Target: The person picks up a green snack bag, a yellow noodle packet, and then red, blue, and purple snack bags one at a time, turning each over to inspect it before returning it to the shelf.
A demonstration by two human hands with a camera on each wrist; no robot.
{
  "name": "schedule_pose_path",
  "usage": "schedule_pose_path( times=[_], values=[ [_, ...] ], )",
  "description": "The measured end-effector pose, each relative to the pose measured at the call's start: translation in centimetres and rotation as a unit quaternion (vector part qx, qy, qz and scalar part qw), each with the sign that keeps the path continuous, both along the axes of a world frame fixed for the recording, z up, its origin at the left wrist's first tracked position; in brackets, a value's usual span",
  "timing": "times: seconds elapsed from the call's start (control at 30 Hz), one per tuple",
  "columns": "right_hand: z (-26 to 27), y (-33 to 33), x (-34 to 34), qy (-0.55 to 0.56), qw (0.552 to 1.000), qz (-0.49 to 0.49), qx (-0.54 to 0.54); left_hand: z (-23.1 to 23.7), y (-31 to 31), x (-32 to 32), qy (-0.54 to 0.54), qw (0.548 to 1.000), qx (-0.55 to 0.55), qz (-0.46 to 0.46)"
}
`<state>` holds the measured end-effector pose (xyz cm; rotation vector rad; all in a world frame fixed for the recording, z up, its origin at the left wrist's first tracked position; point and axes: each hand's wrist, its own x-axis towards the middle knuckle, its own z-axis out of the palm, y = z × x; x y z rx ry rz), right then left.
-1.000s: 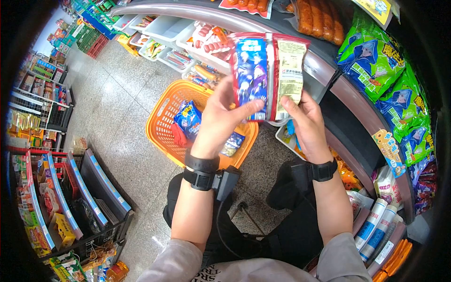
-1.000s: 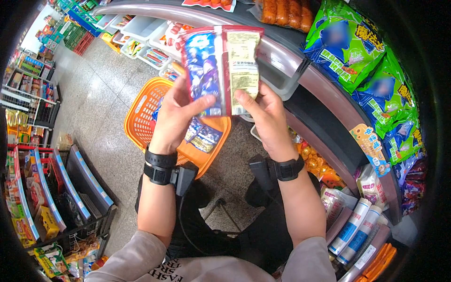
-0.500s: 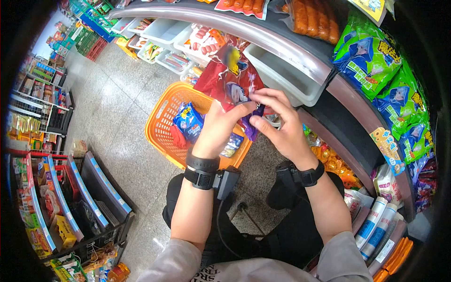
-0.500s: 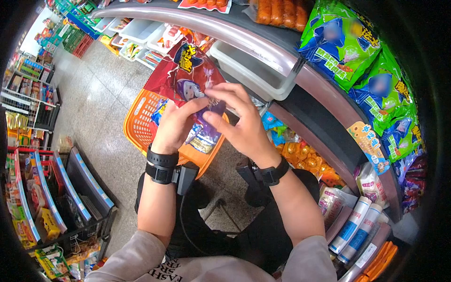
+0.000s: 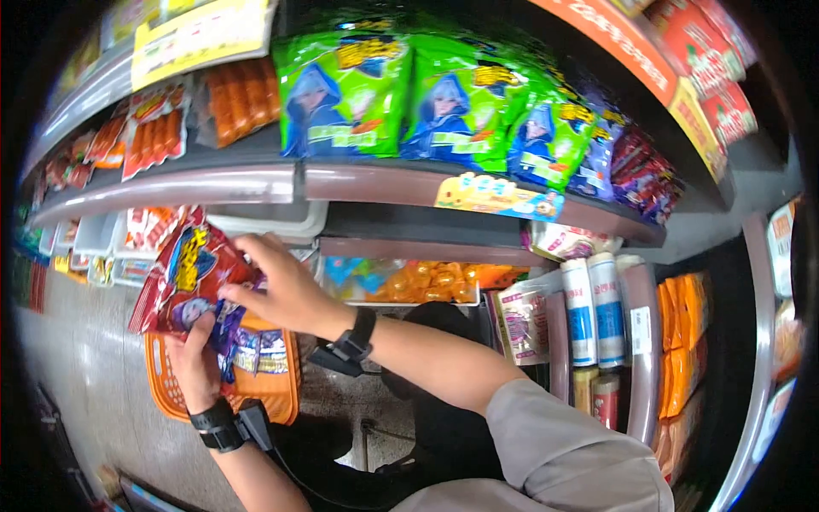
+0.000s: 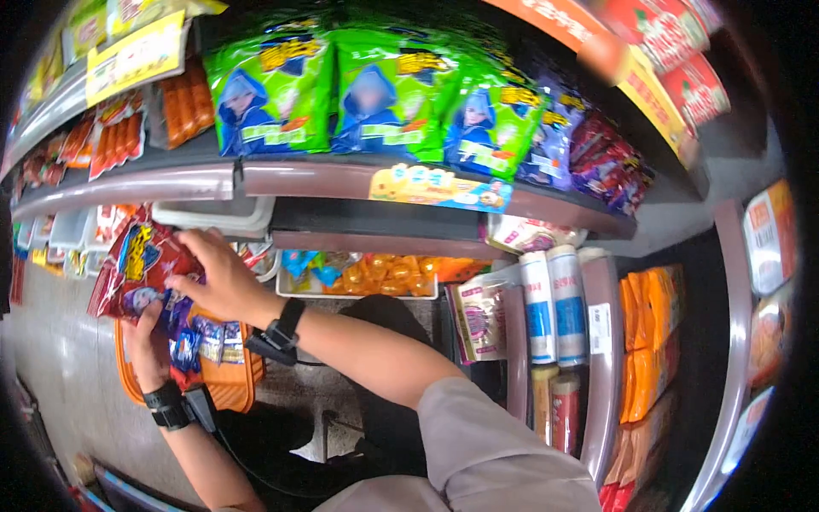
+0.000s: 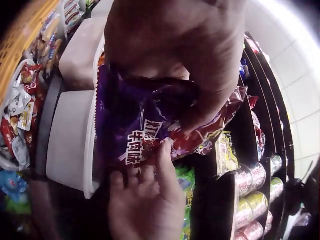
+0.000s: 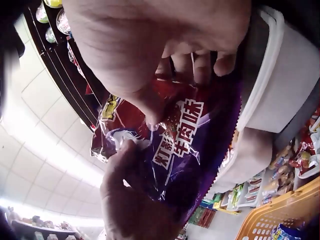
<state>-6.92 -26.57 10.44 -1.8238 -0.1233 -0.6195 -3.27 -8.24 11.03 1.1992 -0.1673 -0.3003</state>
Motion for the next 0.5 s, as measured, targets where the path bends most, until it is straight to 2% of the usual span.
schedule_pose_path(
  times=[0.07,0.13,0.17,0.2,0.23,0.27,0.33,0.37,0.4,0.47,0.5],
  values=[
    [0.2,-0.4,0.0,-0.051,0.998,0.003,-0.021,-0.4,0.3,0.0,-0.008,1.000,-0.011,0.006],
    [1.3,-1.6,-0.5,-0.036,0.998,0.022,-0.037,-2.2,1.9,0.9,-0.020,0.999,0.019,-0.040],
    [2.5,-2.3,-0.7,-0.038,0.998,0.016,-0.040,-2.4,2.0,1.0,-0.021,0.997,-0.028,-0.072],
    [3.8,-3.1,-1.2,-0.031,0.996,0.049,-0.062,-2.8,2.3,1.0,-0.022,0.992,-0.075,-0.102],
    [5.2,-4.0,-1.8,-0.022,0.993,0.083,-0.083,-3.8,3.3,1.5,-0.037,0.987,-0.043,-0.150],
    [6.7,-4.9,-2.5,-0.022,0.993,0.076,-0.086,-2.9,2.1,0.9,-0.037,0.986,-0.046,-0.156],
    [9.5,-7.0,-4.4,-0.068,0.985,0.080,-0.134,-1.4,-0.2,-0.3,-0.131,0.971,-0.071,-0.188],
    [10.4,-8.5,-5.5,-0.077,0.982,0.071,-0.157,-2.5,0.3,1.0,-0.145,0.953,-0.058,-0.261],
    [11.2,-9.9,-6.9,-0.087,0.978,0.063,-0.181,1.9,-2.8,-1.5,-0.117,0.973,0.148,-0.130],
    [12.1,-12.4,-10.6,-0.011,0.998,-0.003,-0.070,1.9,-2.8,-1.2,-0.111,0.970,0.011,-0.218],
    [11.7,-14.3,-12.4,-0.014,0.997,-0.062,-0.047,1.9,-2.9,-1.2,-0.114,0.971,0.011,-0.208]
  ],
)
